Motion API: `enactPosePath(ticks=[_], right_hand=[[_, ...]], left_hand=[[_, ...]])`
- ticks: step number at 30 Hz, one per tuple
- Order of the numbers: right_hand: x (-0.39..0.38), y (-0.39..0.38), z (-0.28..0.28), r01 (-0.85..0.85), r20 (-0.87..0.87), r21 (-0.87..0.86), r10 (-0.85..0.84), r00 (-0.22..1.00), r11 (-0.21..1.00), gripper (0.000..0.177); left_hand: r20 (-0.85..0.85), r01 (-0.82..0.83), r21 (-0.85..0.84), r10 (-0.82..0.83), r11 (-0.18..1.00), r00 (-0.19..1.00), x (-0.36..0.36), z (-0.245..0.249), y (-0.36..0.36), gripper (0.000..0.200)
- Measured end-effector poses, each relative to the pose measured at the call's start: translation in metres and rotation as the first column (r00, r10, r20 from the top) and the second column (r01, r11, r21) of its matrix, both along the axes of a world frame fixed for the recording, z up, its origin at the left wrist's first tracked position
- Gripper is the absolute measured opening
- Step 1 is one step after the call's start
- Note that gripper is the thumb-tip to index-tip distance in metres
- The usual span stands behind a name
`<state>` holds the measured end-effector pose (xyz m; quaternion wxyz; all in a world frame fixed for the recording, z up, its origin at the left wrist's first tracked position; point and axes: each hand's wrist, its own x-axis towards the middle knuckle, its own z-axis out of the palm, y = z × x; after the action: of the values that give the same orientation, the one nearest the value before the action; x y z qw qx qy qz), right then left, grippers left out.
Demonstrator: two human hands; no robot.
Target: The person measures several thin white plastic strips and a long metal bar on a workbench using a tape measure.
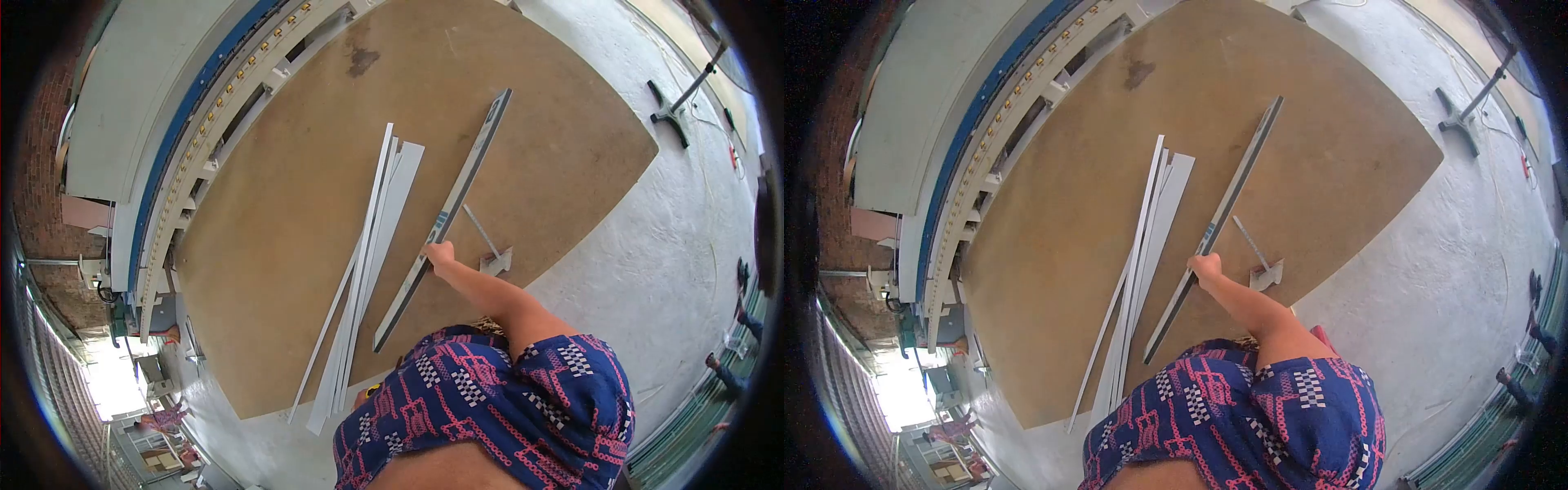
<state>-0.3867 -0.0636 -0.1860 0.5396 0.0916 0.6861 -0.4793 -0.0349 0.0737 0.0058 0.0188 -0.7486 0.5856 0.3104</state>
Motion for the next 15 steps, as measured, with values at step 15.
enactPosePath(ticks=[15], right_hand=[[-0.172, -0.049, 0.063, 0.346, 0.304, -0.34, -0.246, 0.92, 0.875, 0.015]], left_hand=[[0.015, -0.176, -0.013, 0.176, 0.984, 0.984, -0.011, 0.006, 0.019, 0.039]])
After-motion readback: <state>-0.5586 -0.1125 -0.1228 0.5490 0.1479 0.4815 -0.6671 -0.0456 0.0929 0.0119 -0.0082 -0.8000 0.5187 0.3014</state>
